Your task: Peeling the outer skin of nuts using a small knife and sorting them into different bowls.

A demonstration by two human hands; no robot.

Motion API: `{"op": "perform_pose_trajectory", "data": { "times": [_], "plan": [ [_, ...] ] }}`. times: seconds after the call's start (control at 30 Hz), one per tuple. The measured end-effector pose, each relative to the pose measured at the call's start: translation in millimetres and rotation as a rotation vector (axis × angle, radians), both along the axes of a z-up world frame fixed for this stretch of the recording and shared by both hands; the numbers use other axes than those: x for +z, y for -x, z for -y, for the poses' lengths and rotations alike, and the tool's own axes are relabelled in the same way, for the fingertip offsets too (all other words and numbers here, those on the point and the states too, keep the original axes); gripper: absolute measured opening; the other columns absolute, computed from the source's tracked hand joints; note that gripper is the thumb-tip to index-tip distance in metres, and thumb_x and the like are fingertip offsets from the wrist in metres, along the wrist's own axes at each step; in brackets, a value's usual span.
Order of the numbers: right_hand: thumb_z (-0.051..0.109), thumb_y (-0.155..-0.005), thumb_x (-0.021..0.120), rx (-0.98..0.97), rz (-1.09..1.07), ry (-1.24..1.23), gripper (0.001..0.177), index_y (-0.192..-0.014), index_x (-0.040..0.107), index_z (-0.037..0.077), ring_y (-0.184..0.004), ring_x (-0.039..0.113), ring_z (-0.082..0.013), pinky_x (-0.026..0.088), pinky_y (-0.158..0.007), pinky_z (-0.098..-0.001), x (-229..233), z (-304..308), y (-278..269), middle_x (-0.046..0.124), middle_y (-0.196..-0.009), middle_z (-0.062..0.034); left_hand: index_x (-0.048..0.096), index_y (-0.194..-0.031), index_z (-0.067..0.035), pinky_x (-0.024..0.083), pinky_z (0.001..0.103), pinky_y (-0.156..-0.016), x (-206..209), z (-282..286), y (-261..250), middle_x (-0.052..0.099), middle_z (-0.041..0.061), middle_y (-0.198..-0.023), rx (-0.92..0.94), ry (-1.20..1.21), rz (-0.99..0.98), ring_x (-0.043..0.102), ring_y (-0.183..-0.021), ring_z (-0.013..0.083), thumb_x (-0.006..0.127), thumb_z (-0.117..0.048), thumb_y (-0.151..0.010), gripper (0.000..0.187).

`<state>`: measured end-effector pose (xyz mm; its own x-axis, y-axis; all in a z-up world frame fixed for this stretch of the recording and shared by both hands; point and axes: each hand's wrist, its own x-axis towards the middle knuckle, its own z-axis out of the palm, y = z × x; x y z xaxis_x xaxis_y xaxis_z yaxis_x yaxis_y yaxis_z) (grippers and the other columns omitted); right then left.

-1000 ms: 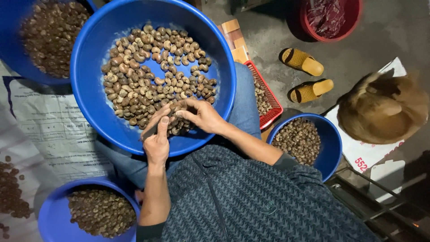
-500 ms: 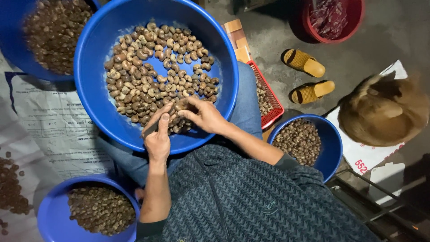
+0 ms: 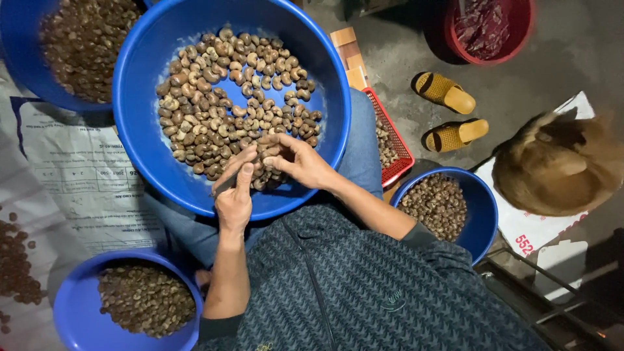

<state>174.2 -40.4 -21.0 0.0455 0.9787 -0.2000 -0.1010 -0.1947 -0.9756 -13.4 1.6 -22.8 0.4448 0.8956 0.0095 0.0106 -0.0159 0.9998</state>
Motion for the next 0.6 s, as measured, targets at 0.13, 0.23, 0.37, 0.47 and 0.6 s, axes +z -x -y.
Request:
{"op": "perform_pose_trajectory", "data": {
  "times": [0.13,0.23,0.37,0.47,0.6],
  "plan": [
    [0.014,-0.102,0.069,0.030,-0.034,-0.019,0.038,-0.136,0.059,-0.001,-0.093,0.074,-0.0227,0.061,-0.082,-0.0397,-2.9,2.9,-3.2,0.076,-0.102,-0.0201,0.064,-0.131,0.004,0.062,0.049,-0.097,3.0,-0.6,1.2,0.061,0.029,-0.139,0.000,0.021,0.015,0.059,-0.132,0.0418,0.050,-0.013,-0.114,0.028],
    [0.012,-0.101,0.068,0.034,-0.050,-0.028,0.038,-0.135,0.059,-0.002,-0.092,0.073,-0.0222,0.061,-0.082,-0.0406,1.1,1.4,-4.2,0.075,-0.099,-0.0195,0.065,-0.132,0.001,0.062,0.048,-0.098,0.2,-1.4,1.6,0.061,0.026,-0.140,-0.007,0.024,0.048,0.058,-0.133,0.0399,0.049,-0.014,-0.114,0.028],
    [0.011,-0.103,0.065,0.016,-0.141,-0.014,0.034,-0.134,0.059,-0.002,-0.087,0.072,-0.0174,0.060,-0.080,-0.0359,2.4,1.0,-3.6,0.075,-0.095,-0.0162,0.065,-0.131,0.001,0.061,0.048,-0.099,2.2,-1.6,-0.3,0.059,0.025,-0.143,-0.048,-0.021,0.019,0.057,-0.135,0.0398,0.050,-0.014,-0.114,0.028],
    [0.009,-0.103,0.064,0.012,-0.159,-0.023,0.032,-0.132,0.059,-0.002,-0.085,0.072,-0.0184,0.060,-0.079,-0.0358,3.6,1.0,-4.2,0.075,-0.093,-0.0163,0.066,-0.131,0.002,0.060,0.047,-0.100,-2.0,-1.3,0.3,0.061,0.025,-0.141,-0.013,-0.027,0.017,0.058,-0.133,0.0385,0.050,-0.014,-0.114,0.028],
    [0.009,-0.101,0.068,-0.003,-0.064,-0.044,0.032,-0.130,0.061,-0.002,-0.089,0.068,-0.0182,0.060,-0.081,-0.0395,-3.8,1.8,-2.2,0.075,-0.095,-0.0168,0.071,-0.124,0.002,0.060,0.052,-0.101,-8.7,-0.2,0.0,0.066,0.026,-0.134,0.031,-0.094,0.041,0.061,-0.130,0.0420,0.058,-0.009,-0.110,0.022]
  ]
}}
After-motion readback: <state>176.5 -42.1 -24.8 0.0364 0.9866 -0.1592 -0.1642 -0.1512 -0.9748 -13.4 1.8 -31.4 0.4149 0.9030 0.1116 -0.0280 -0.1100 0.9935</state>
